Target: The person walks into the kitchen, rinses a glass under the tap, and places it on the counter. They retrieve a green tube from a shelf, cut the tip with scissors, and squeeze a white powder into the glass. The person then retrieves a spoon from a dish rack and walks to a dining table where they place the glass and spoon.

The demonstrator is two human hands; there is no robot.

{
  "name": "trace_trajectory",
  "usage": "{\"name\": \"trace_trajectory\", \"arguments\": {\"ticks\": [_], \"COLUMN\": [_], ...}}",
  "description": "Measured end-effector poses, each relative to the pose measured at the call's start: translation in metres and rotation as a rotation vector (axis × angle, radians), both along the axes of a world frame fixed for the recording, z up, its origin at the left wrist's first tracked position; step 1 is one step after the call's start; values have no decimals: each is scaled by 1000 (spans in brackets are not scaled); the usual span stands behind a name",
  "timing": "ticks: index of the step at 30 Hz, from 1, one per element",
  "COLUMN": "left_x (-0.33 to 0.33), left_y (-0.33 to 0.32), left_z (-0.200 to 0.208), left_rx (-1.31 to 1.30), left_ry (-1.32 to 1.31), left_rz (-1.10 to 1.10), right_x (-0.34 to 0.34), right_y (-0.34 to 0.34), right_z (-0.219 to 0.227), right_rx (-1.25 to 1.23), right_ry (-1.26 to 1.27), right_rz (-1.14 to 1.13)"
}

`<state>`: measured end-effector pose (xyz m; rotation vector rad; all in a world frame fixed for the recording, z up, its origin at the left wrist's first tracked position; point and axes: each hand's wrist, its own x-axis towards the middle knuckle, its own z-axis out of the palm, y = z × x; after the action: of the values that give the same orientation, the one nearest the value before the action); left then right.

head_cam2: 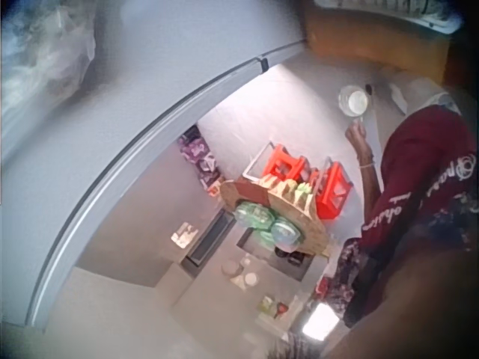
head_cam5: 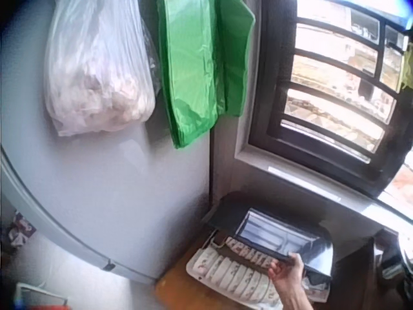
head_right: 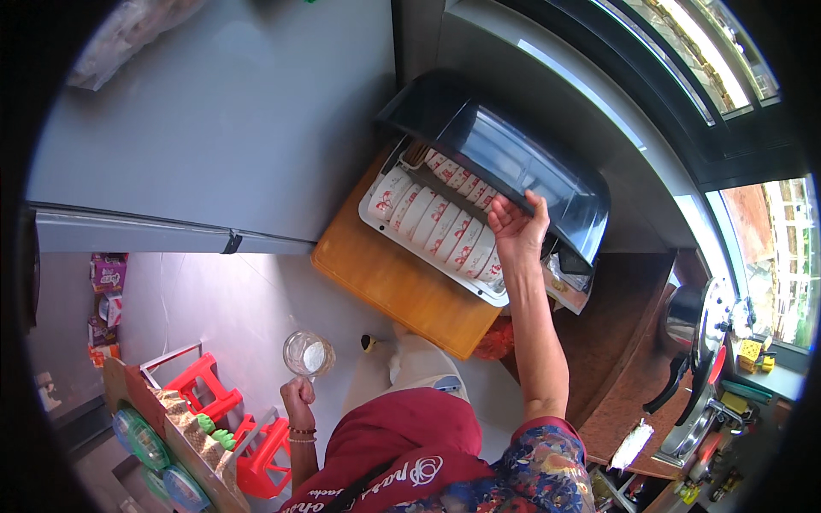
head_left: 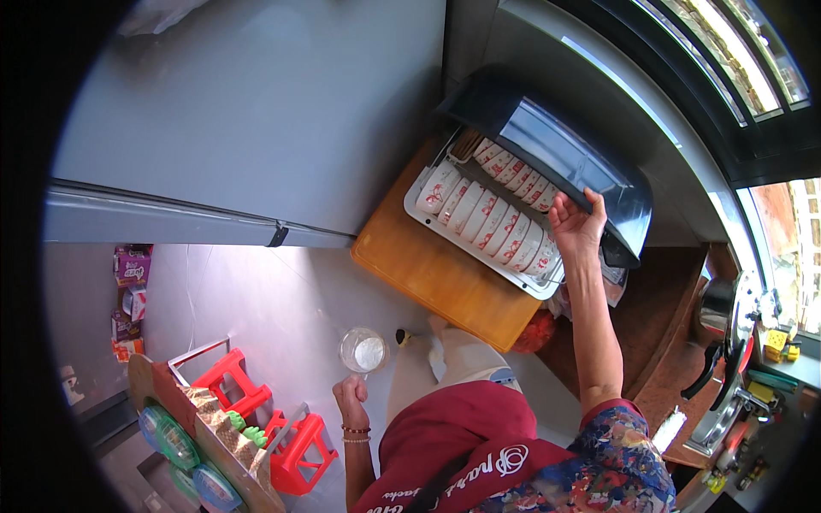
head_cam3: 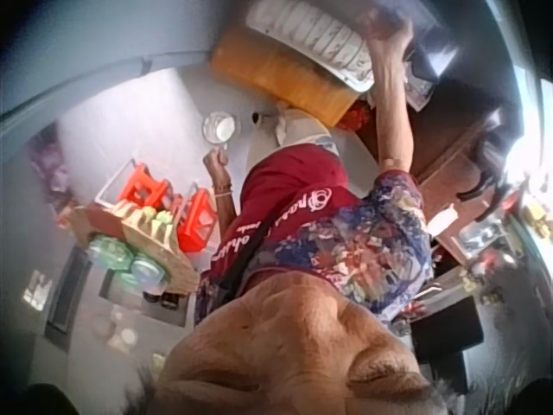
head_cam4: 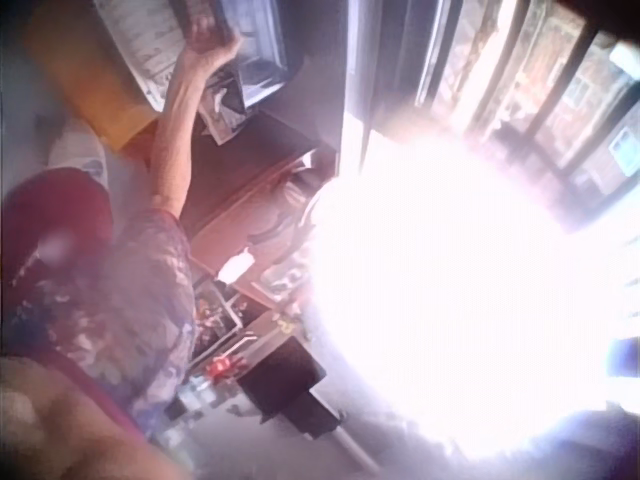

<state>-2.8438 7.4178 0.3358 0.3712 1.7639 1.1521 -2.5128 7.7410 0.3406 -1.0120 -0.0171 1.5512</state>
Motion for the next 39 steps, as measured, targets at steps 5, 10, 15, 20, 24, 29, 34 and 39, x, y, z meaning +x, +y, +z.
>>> {"name": "trace_trajectory", "arguments": {"ticks": [5,10,15,20,24,29,34,39], "left_x": [1,-2,-6,-7,-8,-8,-6,-2], "left_y": [-6,-6,-7,-14,-14,-8,-8,-12], "left_z": [-5,-10,-8,-4,-10,-9,-6,-8], "left_rx": [-14,-20,-38,-55,-42,-3,-65,-106], "left_ry": [21,40,55,73,41,33,22,7], "left_rz": [-28,-60,-60,-44,-31,-63,-31,15], "right_x": [-30,-50,-64,-47,-26,11,15,-39], "right_y": [-50,-103,-126,-102,-44,46,53,28], "right_z": [-13,-75,-132,-75,-10,9,5,-23], "right_rx": [-64,-345,-543,-343,61,-72,-29,118], "right_ry": [53,210,263,182,-17,-193,-304,-690], "right_rz": [-16,-29,-56,14,-22,-165,-140,362]}}
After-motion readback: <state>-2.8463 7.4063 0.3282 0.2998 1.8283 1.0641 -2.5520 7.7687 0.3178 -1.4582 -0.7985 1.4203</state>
